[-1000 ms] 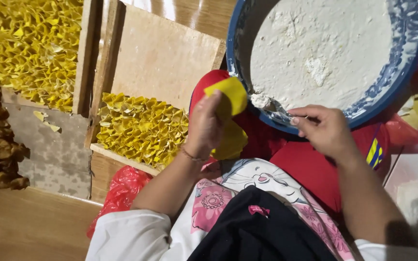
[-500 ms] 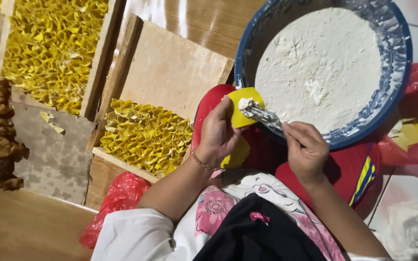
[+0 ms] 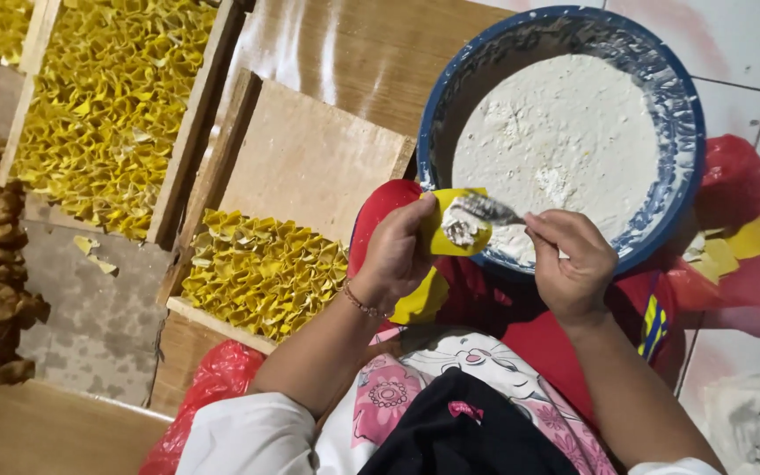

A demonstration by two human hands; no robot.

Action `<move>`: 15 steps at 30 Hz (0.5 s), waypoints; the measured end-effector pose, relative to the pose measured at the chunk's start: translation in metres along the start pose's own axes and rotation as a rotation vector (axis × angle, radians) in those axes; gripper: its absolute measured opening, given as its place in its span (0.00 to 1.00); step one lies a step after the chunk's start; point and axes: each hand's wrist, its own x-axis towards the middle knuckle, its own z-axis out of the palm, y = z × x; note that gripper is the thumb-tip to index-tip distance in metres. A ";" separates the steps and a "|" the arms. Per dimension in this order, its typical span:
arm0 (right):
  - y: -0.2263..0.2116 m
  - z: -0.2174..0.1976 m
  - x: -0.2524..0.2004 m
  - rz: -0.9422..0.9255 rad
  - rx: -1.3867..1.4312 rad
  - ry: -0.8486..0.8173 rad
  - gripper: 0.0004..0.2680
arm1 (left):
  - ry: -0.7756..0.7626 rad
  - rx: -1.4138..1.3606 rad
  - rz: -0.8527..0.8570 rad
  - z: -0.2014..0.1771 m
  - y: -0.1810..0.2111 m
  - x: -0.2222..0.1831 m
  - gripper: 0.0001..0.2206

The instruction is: A person is manually assembling dumplings by placing filling on wrappers and folding them at a fast pace.

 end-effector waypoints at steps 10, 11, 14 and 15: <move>-0.027 0.022 -0.017 0.484 0.350 0.106 0.04 | -0.098 -0.002 0.067 -0.029 -0.031 0.026 0.14; -0.025 0.023 -0.016 0.430 0.376 0.082 0.05 | -0.110 0.007 0.064 -0.023 -0.030 0.022 0.14; -0.022 0.029 -0.009 0.357 0.383 0.076 0.07 | -0.141 0.079 0.059 0.014 -0.018 0.001 0.10; -0.023 0.031 -0.007 0.343 0.370 0.086 0.05 | -0.150 0.140 0.061 0.029 -0.013 -0.009 0.10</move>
